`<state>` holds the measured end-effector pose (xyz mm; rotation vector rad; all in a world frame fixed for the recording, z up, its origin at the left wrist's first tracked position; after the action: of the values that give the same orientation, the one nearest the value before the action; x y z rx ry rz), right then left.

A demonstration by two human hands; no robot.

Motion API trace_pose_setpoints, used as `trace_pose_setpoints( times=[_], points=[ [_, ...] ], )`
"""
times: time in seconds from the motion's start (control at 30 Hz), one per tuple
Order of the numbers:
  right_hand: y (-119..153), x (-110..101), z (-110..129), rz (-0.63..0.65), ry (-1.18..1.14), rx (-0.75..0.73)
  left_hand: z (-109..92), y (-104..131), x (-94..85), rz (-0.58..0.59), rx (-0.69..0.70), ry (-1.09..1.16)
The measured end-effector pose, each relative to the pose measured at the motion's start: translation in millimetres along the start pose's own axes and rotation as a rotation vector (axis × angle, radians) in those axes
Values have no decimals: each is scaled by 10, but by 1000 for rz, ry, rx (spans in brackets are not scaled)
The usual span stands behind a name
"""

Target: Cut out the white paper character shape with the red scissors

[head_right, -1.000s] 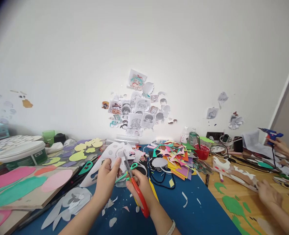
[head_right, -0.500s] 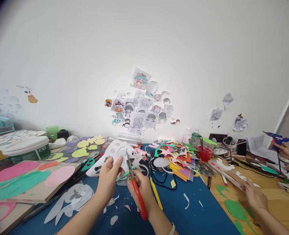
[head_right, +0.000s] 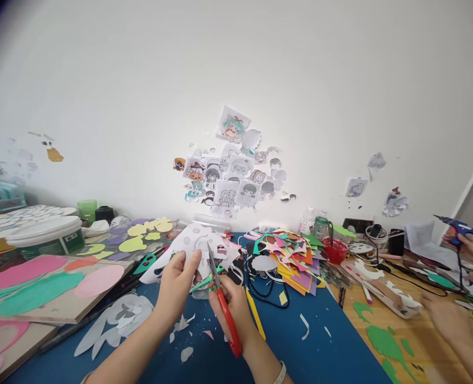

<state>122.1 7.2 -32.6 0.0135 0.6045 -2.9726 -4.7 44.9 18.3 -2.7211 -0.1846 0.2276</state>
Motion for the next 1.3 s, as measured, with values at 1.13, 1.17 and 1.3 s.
trace_pose_setpoints(
  times=[1.13, 1.17, 1.3],
  points=[
    [19, -56, 11, -23, -64, -15, -131, -68, -62, 67, 104, -156],
    [19, -59, 0, -26, -66, -14, -130, -64, -54, 72, 101, -157],
    [15, -46, -7, -36, -80, -31, -129, -39, -31, 77, 79, -156]
  ],
)
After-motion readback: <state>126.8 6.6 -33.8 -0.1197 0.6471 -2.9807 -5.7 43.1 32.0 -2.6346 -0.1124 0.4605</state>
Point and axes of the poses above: each hand's wrist, its own y-axis away from the middle knuckle, its own x-axis out of the palm, z = x × y, the point moved 5 cm from there along -y, towards the middle knuckle, and after that the axes turned 12 degrees about -y, right-handed, at the moved point
